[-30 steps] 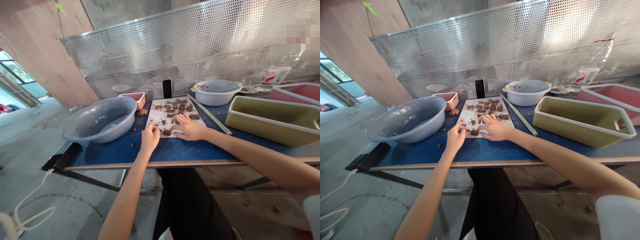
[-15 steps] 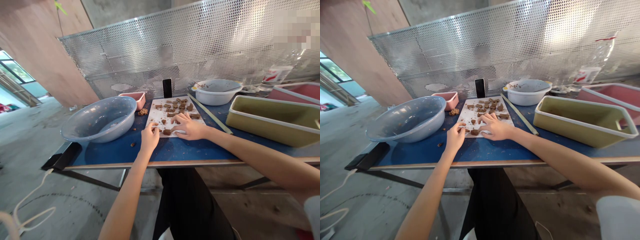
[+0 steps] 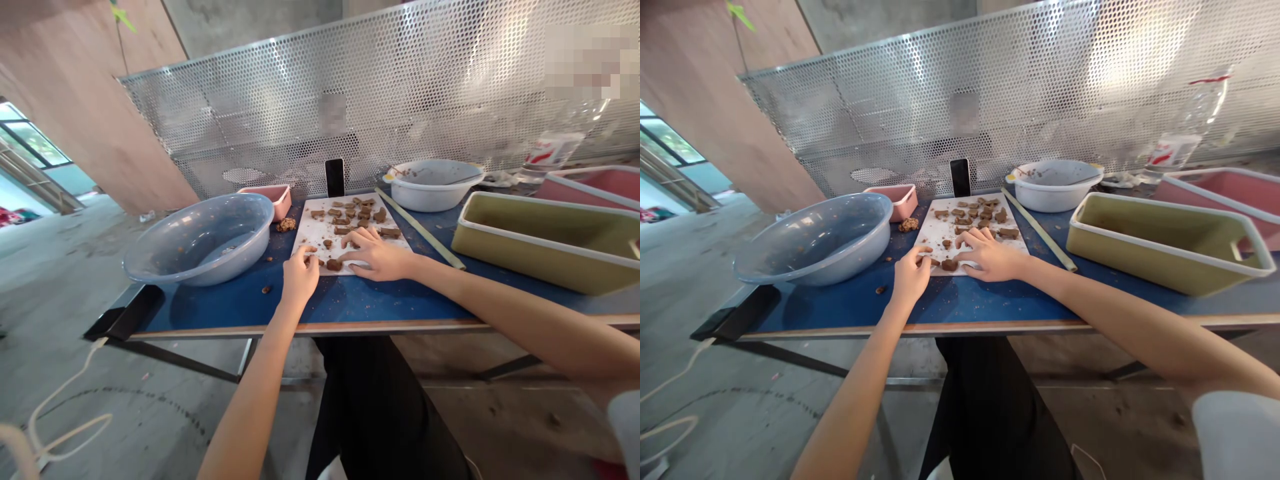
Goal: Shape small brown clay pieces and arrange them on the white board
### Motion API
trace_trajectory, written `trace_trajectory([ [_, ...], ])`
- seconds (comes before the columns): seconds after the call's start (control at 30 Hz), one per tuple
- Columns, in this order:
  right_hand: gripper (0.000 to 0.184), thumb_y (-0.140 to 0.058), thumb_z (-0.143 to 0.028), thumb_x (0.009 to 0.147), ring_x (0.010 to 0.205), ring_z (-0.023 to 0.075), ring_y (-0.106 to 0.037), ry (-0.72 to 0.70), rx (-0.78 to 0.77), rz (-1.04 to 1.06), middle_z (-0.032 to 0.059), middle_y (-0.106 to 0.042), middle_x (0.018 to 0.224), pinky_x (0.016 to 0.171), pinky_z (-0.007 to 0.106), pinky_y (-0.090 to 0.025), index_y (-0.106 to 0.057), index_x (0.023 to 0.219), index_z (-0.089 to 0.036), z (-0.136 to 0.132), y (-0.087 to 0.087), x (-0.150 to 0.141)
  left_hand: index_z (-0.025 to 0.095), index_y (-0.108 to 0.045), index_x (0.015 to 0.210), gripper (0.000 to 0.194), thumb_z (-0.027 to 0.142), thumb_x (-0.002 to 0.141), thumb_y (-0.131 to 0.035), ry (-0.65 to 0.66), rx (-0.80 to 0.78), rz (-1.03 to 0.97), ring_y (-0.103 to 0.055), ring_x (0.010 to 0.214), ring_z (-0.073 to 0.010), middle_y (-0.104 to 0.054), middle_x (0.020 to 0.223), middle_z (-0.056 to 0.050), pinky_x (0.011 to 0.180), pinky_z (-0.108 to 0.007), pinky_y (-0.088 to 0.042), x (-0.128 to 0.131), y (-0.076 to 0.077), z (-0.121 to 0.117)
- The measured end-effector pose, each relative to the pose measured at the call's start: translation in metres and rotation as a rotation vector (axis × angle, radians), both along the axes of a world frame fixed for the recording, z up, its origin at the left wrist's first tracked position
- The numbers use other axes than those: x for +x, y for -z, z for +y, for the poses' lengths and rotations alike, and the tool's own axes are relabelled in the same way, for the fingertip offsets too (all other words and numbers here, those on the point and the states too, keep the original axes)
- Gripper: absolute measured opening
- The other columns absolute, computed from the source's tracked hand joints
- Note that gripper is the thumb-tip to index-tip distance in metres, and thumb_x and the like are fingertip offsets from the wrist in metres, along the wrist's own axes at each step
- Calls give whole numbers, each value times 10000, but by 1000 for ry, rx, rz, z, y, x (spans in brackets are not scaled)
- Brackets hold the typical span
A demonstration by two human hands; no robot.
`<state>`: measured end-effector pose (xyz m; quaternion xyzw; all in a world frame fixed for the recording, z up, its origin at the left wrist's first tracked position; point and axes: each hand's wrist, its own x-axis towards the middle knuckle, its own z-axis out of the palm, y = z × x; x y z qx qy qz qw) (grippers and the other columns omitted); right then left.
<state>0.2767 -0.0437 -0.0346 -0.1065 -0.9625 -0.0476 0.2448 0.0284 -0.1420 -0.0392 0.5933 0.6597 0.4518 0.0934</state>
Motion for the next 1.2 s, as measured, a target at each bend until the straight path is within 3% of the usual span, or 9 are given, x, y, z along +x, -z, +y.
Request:
trace_trajectory([
  [0.3,303,-619,-304,1105,1233,347,-537,-61,-10,-6,161,-642,1389,1027,524,-384,-864,1281,-280,4,-1,4,192,-795,1128,260,176,1000,-569,-13,-34,42,-822,915,-302,-858,942,-100,895,-381,-595,1,0,1],
  [0.47,346,-610,-312,1112,1245,358,-539,-21,9,14,170,-649,1384,1034,540,-379,-833,1373,-271,4,-1,4,201,-798,1112,243,162,1002,-585,-8,-40,35,-838,989,-307,-870,995,-104,902,-365,-592,1,-2,0],
  [0.67,314,-607,-308,1111,1241,353,-535,-43,-8,-10,162,-646,1398,1025,535,-377,-850,1308,-280,4,0,3,211,-803,1078,234,151,995,-592,12,-21,18,-833,924,-274,-871,966,-83,844,-326,-584,1,-1,-1],
  [0.83,269,-600,-345,1123,1223,347,-550,-2,8,16,167,-631,1336,1024,536,-381,-836,1091,-220,3,-1,3,192,-806,1069,232,154,980,-595,-14,-11,30,-814,849,-271,-851,886,-80,814,-334,-569,1,-2,-1],
  [1.0,308,-556,-375,1138,1269,377,-523,37,9,-83,190,-571,1427,1037,568,-414,-793,1289,-248,1,1,2,204,-806,1085,253,157,985,-579,38,-28,49,-769,746,-248,-823,806,-56,719,-313,-528,1,-3,-3],
  [1.2,274,-566,-357,1141,1279,371,-535,32,-19,-32,181,-582,1406,1061,568,-416,-806,1142,-227,1,0,1,197,-793,1099,243,150,974,-590,10,-13,29,-789,794,-261,-835,853,-71,785,-330,-550,0,-3,-3],
])
